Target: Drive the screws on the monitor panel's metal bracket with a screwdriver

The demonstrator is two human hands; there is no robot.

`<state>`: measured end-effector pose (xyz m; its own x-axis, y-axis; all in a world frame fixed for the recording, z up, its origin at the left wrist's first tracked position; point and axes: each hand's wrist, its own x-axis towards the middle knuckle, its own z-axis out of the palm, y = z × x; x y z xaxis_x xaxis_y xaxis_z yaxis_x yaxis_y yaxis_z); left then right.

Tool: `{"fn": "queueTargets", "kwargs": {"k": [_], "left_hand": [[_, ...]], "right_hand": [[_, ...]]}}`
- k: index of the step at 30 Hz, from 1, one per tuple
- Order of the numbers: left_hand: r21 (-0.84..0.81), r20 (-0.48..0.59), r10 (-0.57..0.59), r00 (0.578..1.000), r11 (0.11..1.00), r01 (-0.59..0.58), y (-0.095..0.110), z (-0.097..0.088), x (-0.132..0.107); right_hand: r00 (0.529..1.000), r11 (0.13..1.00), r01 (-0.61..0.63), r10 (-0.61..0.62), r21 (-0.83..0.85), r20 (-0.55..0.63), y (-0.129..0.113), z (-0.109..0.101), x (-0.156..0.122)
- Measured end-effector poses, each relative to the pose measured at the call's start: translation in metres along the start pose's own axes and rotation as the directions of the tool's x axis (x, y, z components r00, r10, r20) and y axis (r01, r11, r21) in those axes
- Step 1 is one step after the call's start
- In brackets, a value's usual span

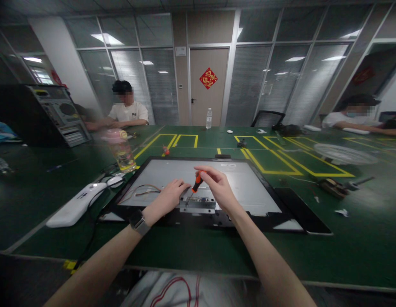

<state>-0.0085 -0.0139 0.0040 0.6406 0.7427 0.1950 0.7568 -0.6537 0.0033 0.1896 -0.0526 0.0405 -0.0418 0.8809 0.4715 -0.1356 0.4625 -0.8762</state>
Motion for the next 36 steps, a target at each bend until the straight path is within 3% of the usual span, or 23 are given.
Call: {"fn": "queueTargets", "kwargs": {"k": [4,11,17,26,36], "left_hand": [[-0.006,0.015,-0.007,1.000,1.000,0.007,0.0004,-0.0008,0.0002],[0.008,0.004,0.000,1.000,1.000,0.000,-0.0005,0.0005,0.0006],[0.001,-0.005,0.000,1.000,1.000,0.000,-0.0008,0.0017,0.0005],[0.008,-0.012,0.009,1.000,1.000,-0.009,-0.0012,0.0029,0.0013],[0.003,-0.024,0.013,1.000,1.000,-0.013,-0.0004,0.0011,-0.0004]], "right_hand": [[0.999,0.997,-0.016,0.012,0.075,0.047,-0.0048,0.0018,-0.0009],[0.998,0.999,-0.001,-0.002,-0.040,-0.062,-0.0003,-0.0027,0.0009],[0.999,0.995,-0.029,0.027,0.095,0.027,-0.0073,-0.0007,0.0008],[1.000,1.000,-0.010,0.010,-0.011,-0.017,0.0001,-0.0020,-0.0010],[0.995,0.996,0.018,-0.027,0.089,0.099,-0.0034,-0.0020,-0.0008]]}}
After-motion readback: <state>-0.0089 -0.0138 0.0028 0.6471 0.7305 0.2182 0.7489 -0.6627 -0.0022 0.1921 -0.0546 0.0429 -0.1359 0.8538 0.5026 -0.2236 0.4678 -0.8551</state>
